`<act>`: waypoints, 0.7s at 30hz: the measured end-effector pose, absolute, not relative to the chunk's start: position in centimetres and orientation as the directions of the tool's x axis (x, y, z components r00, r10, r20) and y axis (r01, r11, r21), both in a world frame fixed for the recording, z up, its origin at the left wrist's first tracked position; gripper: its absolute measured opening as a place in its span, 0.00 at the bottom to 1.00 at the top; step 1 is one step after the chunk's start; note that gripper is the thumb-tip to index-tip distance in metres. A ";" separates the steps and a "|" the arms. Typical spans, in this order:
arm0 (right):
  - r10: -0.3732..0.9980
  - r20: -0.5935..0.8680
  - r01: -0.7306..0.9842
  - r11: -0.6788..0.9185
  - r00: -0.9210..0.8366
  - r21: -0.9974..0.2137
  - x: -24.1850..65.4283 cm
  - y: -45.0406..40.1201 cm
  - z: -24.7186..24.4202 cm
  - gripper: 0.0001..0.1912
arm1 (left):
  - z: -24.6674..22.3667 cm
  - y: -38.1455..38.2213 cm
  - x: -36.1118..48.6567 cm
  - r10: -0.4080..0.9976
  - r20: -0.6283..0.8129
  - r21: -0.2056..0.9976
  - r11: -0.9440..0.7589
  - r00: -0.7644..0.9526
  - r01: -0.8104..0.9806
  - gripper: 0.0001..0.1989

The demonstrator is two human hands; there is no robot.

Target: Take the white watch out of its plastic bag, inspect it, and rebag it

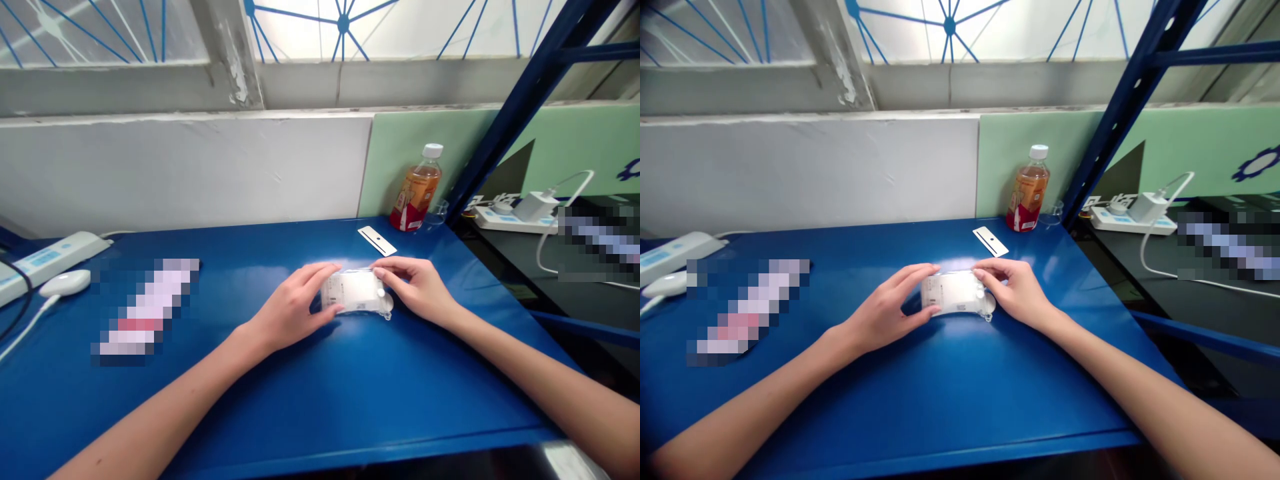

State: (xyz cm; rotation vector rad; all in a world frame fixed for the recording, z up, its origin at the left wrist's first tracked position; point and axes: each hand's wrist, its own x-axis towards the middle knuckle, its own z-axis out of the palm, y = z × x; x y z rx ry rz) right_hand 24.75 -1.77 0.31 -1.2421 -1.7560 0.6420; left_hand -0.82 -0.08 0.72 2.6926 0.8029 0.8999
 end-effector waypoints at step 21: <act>0.751 0.159 0.699 0.657 -0.641 -0.282 27.2 -1.0 0.3 0.43 | 0.9 1.4 -2.2 0.654 0.125 0.313 -0.740 0.746 0.595 0.45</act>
